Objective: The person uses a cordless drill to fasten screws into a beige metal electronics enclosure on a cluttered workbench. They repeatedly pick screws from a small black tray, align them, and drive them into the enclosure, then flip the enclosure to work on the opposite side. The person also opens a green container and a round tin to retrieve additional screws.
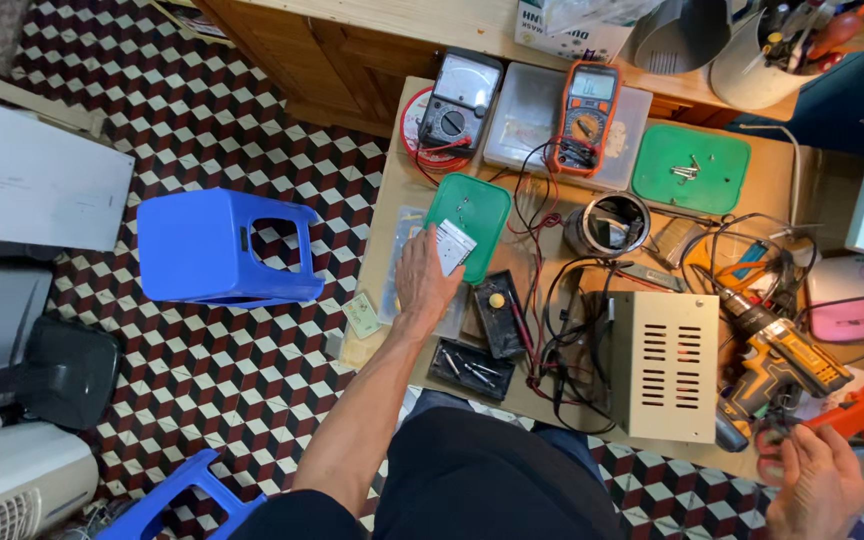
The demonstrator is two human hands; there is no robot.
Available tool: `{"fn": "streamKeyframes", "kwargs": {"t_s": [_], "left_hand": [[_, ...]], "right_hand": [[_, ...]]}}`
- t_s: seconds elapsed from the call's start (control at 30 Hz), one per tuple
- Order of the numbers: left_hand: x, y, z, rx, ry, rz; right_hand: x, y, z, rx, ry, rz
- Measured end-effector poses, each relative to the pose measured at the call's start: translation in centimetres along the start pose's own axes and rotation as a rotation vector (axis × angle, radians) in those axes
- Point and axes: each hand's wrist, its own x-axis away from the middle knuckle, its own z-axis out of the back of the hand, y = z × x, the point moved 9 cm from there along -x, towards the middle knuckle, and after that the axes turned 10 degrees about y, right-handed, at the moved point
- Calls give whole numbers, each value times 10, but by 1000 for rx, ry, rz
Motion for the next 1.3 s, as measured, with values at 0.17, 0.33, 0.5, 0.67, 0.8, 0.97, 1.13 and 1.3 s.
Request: {"fn": "streamKeyframes", "kwargs": {"t_s": [0.17, 0.33, 0.5, 0.67, 0.8, 0.97, 1.13, 1.3], "left_hand": [[-2, -14, 2, 81, -74, 18], [-13, -19, 27, 225, -48, -52], [-33, -30, 46, 294, -72, 37], [-81, -19, 55, 240, -26, -48], [-124, 24, 32, 274, -39, -194], [-171, 79, -35, 138, -65, -255], [-197, 105, -93, 40, -6, -296], [-207, 107, -132, -33, -89, -244]], "right_hand": [[86, -34, -38, 34, 103, 107], [137, -54, -82, 136, 115, 212], [161, -51, -113, 126, 82, 171], [174, -22, -124, 142, 78, 89], [185, 0, -128, 157, 81, 36], [215, 9, -137, 312, 22, -5], [243, -8, -162, 582, -80, 125], [259, -31, -190, 666, -191, 211]]}}
